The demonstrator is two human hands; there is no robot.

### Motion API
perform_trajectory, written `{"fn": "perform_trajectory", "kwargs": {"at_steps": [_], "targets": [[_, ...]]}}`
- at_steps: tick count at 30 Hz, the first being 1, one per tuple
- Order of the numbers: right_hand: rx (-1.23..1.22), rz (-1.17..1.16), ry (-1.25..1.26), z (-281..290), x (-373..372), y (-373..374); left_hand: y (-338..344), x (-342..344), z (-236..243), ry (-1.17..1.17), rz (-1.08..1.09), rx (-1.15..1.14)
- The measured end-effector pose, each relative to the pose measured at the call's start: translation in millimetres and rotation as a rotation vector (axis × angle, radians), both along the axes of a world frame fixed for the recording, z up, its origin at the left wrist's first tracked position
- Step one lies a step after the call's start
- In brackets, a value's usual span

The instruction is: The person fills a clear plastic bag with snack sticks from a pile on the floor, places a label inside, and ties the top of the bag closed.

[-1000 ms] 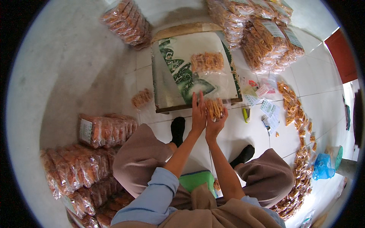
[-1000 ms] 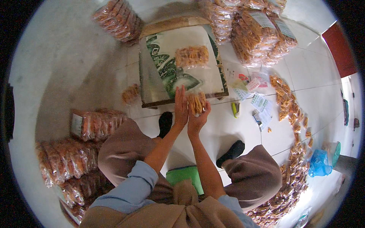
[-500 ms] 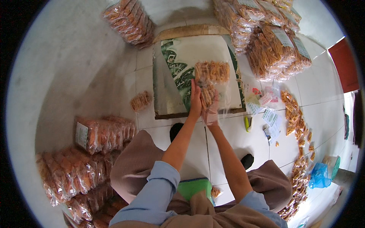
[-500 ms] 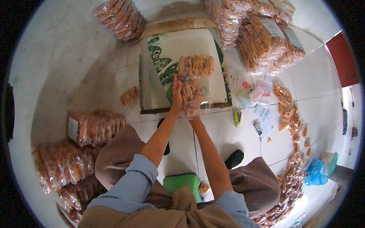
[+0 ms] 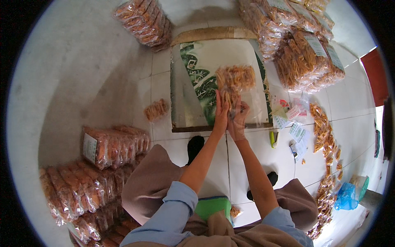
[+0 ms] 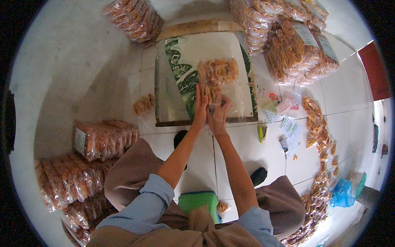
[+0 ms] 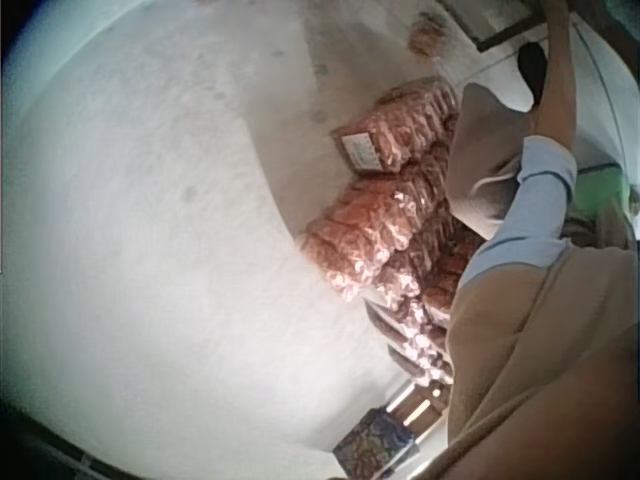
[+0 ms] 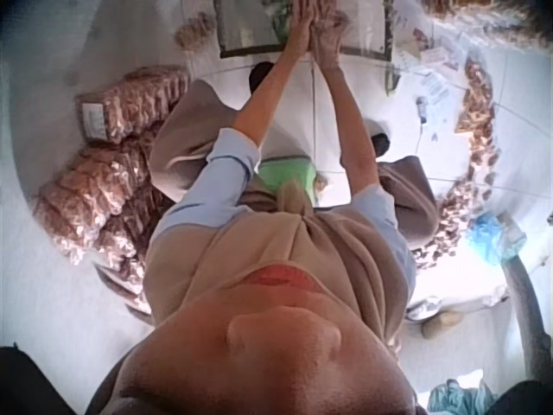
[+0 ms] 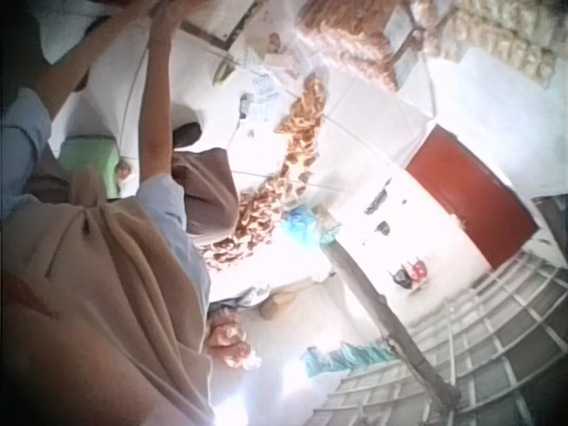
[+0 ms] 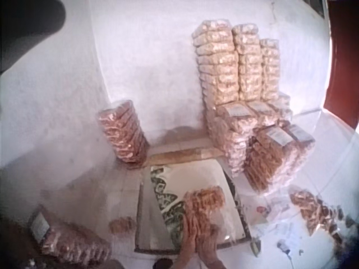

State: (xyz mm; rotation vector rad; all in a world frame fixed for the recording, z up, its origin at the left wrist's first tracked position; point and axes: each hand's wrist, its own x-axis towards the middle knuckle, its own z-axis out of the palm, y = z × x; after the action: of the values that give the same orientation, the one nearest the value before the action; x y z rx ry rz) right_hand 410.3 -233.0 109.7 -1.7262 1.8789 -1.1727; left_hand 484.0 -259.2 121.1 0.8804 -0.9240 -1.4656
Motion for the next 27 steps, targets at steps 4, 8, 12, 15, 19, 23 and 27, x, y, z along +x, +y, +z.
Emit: {"fn": "perform_trajectory", "kwargs": {"at_steps": [4, 8, 12, 15, 19, 23, 27], "targets": [[-0.004, 0.161, -0.176, 4, -24, 10, 5, -4, 3, 0.025, 0.05, 0.029], [-0.02, 0.172, -0.084, -1, -35, 0, 5, -14, 0, -0.22, 0.027, -0.03], [-0.2, 0.226, 0.046, -3, -36, -8, 3, -10, -4, -0.727, 0.134, -0.24], [-0.066, 0.188, -0.092, 2, -29, -5, 7, -4, -5, -1.121, 0.129, -0.076], [-0.102, 0.231, -0.079, -24, -42, -3, 4, -16, -5, -1.224, 0.275, -0.111], [-0.176, 0.188, 0.045, -5, -30, 21, 9, -3, 13, -1.184, 0.409, -0.027], [0.018, 0.073, 0.075, -2, -66, 111, 75, -46, 34, -1.093, 0.55, -0.089]]}}
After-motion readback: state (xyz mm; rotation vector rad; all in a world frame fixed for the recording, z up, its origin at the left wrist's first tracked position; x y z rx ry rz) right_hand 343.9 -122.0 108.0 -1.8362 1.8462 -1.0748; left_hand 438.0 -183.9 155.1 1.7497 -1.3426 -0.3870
